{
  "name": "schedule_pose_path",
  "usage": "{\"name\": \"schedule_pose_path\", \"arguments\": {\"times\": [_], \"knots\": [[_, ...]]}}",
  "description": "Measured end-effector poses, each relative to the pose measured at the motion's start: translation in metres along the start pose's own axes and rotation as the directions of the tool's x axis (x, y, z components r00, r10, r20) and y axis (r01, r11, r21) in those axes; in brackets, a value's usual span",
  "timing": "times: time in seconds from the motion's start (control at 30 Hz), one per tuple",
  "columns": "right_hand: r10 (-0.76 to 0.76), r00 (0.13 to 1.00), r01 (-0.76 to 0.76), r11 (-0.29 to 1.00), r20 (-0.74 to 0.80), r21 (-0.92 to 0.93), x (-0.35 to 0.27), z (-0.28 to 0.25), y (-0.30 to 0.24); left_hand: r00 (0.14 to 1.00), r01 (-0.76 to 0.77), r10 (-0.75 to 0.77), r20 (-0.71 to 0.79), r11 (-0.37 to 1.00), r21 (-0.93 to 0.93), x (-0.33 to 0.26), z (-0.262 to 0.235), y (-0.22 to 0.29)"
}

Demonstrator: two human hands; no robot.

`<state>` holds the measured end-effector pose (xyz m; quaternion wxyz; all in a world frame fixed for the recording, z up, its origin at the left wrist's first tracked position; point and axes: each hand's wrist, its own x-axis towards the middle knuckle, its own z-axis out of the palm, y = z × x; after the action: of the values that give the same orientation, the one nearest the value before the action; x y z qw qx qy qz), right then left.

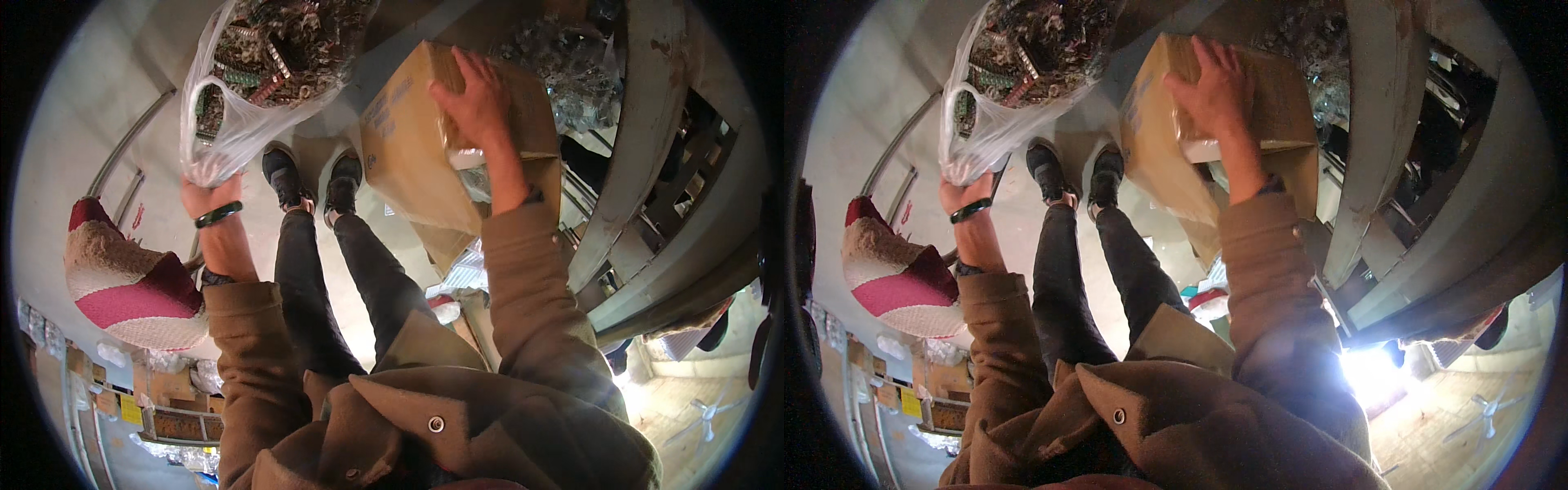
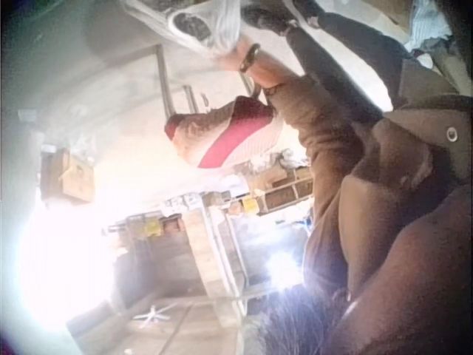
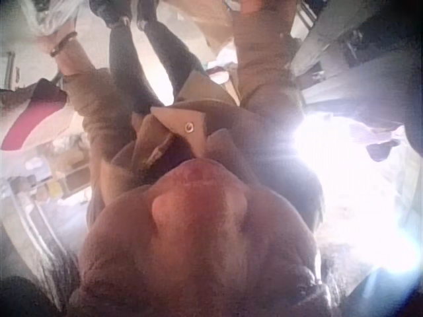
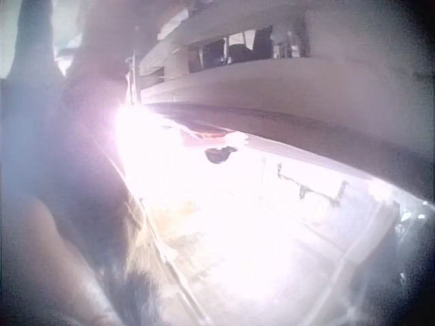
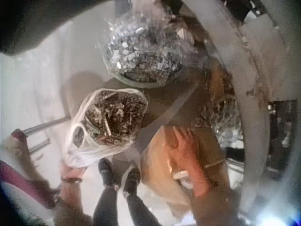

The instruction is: The person assembles small jewelry components by hand, attaching white rectangular pieces to metal findings and placing them into a tray. They then gather loose components into a plastic bag and move a cardboard box and a large bag of components to the floor.

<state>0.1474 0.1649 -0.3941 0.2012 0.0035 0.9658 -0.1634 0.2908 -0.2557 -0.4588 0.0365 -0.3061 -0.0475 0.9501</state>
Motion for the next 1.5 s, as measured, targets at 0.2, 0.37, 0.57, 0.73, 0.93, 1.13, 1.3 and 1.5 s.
{"name": "schedule_pose_path", "arguments": {"times": [0.2,0.37,0.57,0.73,0.93,1.13,1.3,1.5], "knots": [[0.233,0.931,-0.252,0.967,0.280,0.031,0.100,-0.055,0.015,0.628,-0.282,0.453,-0.633,0.890,0.357,0.021,0.046,0.006],[-0.023,0.999,0.022,0.998,-0.024,-0.051,0.072,-0.089,-0.050,0.578,-0.212,0.413,-0.703,0.909,0.360,0.018,0.047,-0.019],[-0.234,0.961,0.178,0.933,-0.150,-0.312,-0.010,-0.029,-0.059,0.627,-0.212,0.412,-0.661,0.907,0.364,0.020,0.045,-0.027],[0.025,0.997,0.005,0.922,0.071,-0.387,-0.030,0.055,0.026,0.657,-0.122,0.349,-0.668,0.924,0.363,0.012,0.038,-0.021],[0.267,0.940,-0.161,0.896,0.213,-0.414,-0.051,0.059,0.095,0.760,0.060,0.398,-0.514,0.745,0.665,0.000,0.025,-0.018],[-0.062,0.997,0.047,0.964,-0.049,-0.263,-0.021,0.043,0.050,0.597,0.391,0.715,-0.365,0.138,0.910,0.005,0.017,-0.035],[-0.192,0.969,0.226,0.944,-0.156,0.242,0.037,0.087,-0.030,0.589,0.491,0.755,-0.287,-0.052,0.870,0.002,0.016,-0.041],[0.050,0.976,-0.004,0.977,-0.212,0.211,0.173,0.126,-0.055,0.610,0.280,0.733,-0.302,0.157,0.947,-0.002,0.001,-0.036]]}}
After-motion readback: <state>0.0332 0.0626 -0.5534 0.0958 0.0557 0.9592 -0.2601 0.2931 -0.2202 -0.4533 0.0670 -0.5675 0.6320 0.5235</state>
